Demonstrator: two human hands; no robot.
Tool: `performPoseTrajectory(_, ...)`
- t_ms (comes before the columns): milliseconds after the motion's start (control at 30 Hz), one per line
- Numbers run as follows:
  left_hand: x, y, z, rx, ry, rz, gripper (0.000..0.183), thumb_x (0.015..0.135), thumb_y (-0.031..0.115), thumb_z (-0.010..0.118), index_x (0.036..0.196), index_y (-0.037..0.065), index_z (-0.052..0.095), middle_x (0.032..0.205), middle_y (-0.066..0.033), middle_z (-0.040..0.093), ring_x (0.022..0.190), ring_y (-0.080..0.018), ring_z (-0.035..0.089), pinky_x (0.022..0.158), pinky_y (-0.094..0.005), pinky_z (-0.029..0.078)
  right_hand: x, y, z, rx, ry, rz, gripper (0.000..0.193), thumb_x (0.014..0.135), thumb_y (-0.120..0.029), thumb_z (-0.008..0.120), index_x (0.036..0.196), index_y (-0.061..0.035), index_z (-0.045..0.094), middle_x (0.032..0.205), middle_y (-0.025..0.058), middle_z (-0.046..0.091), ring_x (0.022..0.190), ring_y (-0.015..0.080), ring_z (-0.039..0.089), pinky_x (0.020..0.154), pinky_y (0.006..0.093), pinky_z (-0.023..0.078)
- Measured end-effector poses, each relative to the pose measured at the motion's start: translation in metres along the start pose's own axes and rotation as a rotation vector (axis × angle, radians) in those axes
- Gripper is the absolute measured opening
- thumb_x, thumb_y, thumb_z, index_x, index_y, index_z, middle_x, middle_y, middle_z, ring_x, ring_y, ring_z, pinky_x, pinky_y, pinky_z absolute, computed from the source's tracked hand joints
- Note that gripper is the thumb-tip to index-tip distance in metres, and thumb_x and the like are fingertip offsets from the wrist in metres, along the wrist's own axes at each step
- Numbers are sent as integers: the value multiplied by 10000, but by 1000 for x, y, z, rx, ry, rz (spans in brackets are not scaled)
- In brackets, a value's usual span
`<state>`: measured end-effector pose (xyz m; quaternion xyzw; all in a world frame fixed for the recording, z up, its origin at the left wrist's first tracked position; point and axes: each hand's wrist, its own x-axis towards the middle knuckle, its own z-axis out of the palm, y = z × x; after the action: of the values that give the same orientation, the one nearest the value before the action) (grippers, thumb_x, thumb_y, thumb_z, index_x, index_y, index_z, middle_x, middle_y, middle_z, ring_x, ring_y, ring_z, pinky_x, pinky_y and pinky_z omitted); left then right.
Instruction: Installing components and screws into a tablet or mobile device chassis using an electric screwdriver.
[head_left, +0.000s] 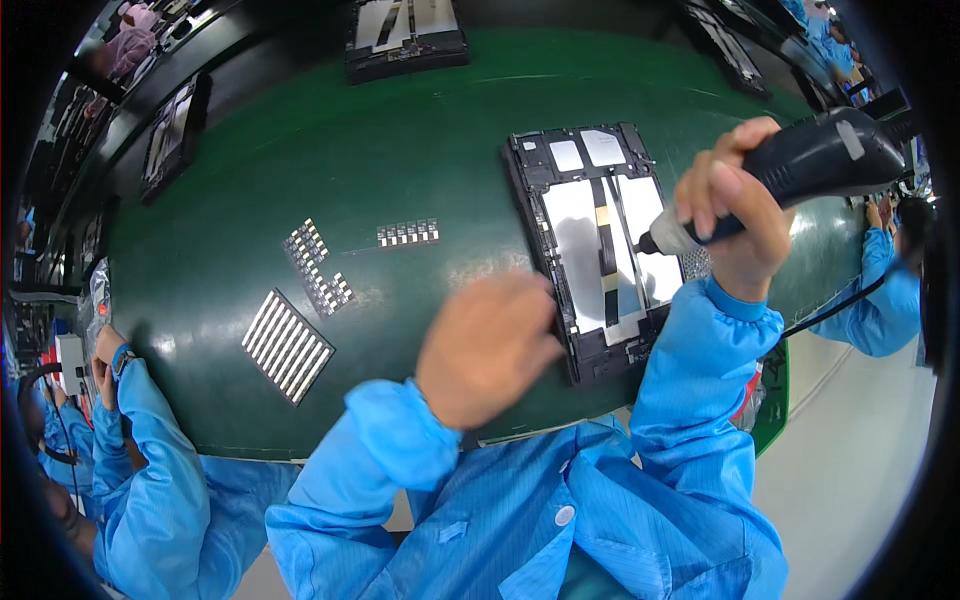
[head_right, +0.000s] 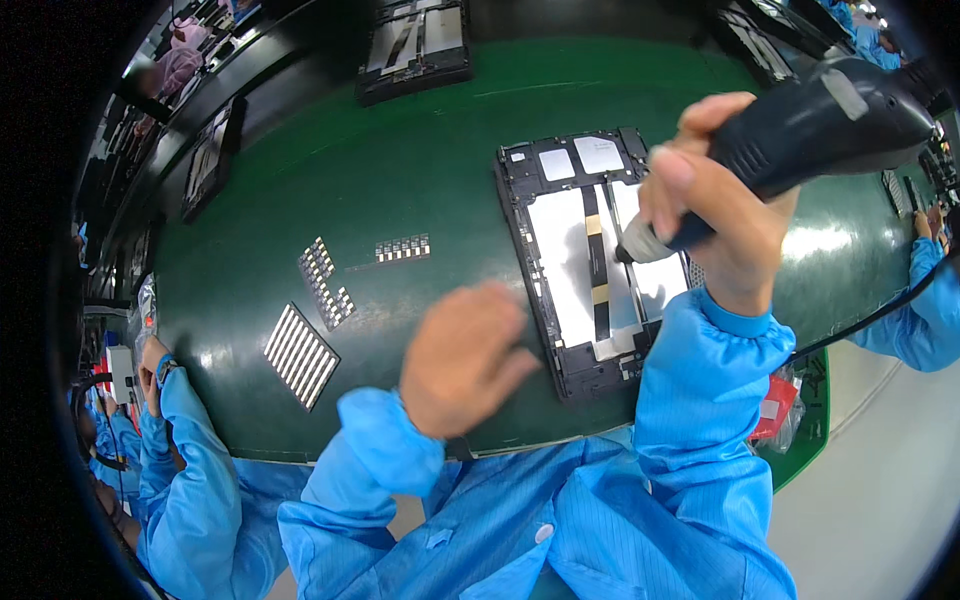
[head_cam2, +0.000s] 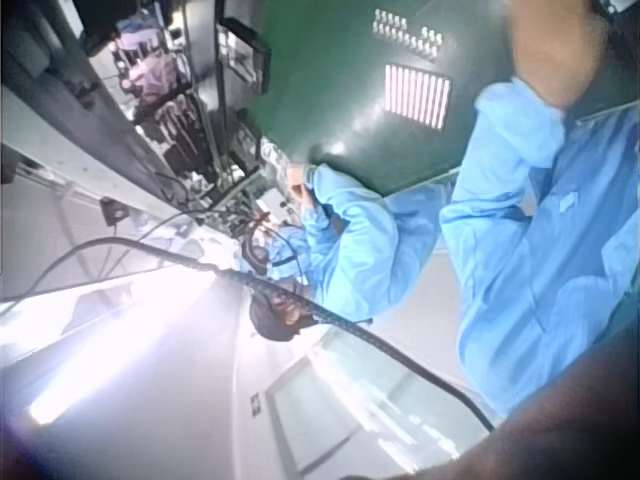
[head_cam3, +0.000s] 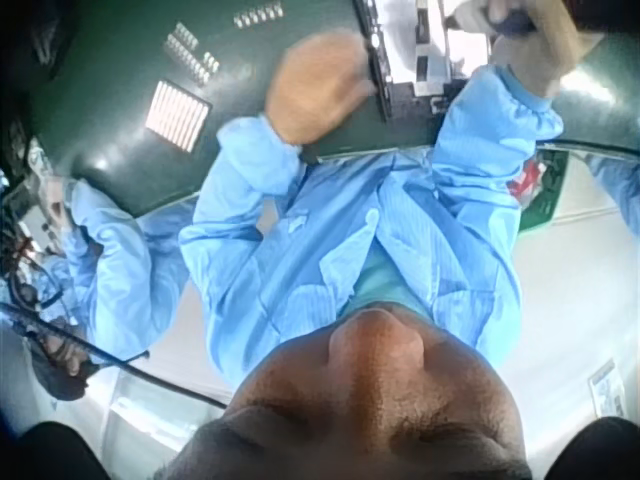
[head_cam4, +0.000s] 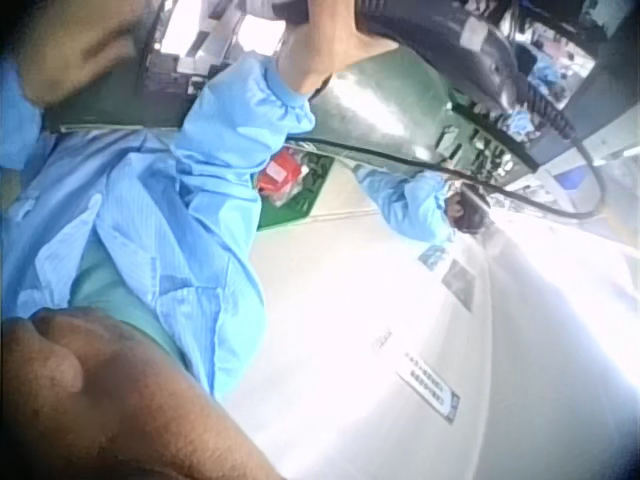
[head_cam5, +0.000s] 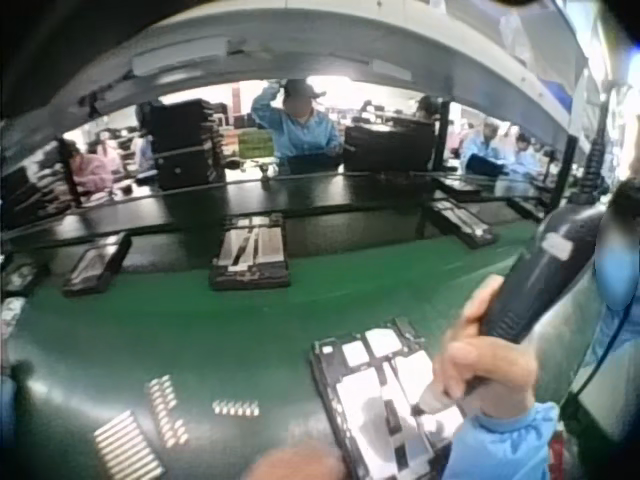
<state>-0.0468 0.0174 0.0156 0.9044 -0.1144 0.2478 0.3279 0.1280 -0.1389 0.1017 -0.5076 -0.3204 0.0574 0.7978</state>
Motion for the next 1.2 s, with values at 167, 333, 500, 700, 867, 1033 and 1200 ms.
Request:
performPoseTrajectory(167, -3, 32, 44, 109, -167, 315, 335, 723, 172, 733, 994, -5, 647, 1120, -126, 628, 1136, -268, 565, 969, -493, 407, -7, -4, -21, 171, -92, 78, 431, 683, -58, 686, 998, 7, 399, 548, 75, 492, 382, 150, 452, 406, 305, 424)
performPoseTrajectory(333, 26, -3, 43, 166, -174, 345, 330, 734, 138, 724, 1014, -16, 643, 1115, -124, 627, 1126, -272, 571, 966, -466, 418, -18, 2, -31, 403, -263, 186, 401, 639, 75, 669, 933, 17, 403, 478, 84, 474, 356, 187, 505, 355, 315, 429)
performPoseTrajectory(500, 98, -57, 55, 212, -102, 329, 319, 743, 117, 706, 1024, -11, 629, 1138, -139, 610, 1162, -280, 538, 967, -448, 418, -23, -13, -33, 267, -323, 532, 403, 622, 138, 707, 933, 37, 471, 561, 105, 534, 472, 171, 546, 440, 294, 429)
performPoseTrajectory(700, 189, -146, 76, 362, 37, 126, 325, 777, 143, 669, 1060, -6, 608, 1168, -140, 597, 1129, -315, 547, 935, -434, 445, -24, 11, -29, 275, -411, 629, 342, 689, -44, 796, 940, 1, 567, 630, 45, 592, 517, 111, 567, 463, 250, 418)
performPoseTrajectory(867, 222, -173, 76, 619, -41, -71, 281, 819, 134, 595, 1068, 4, 594, 1221, -130, 568, 1187, -306, 501, 951, -447, 439, -20, 22, -34, 303, -393, 511, 349, 699, -62, 794, 959, 4, 571, 652, 40, 603, 559, 112, 579, 514, 256, 439)
performPoseTrajectory(1033, 214, -199, 24, 708, -241, 24, 381, 677, 7, 564, 1057, 23, 591, 1226, -156, 552, 1047, -349, 568, 880, -442, 456, -19, 22, -34, 350, -278, 456, 340, 718, -28, 763, 995, 12, 570, 857, 44, 640, 805, 105, 598, 727, 266, 497)
performPoseTrajectory(1200, 154, -291, -74, 1208, -521, -258, 676, 649, 46, 682, 1284, 49, 450, 1407, -113, 401, 1322, -280, 352, 1032, -532, 320, -18, 25, -36, 274, -375, 321, 368, 757, -10, 730, 1079, 13, 554, 985, 99, 651, 862, 134, 620, 728, 266, 517)
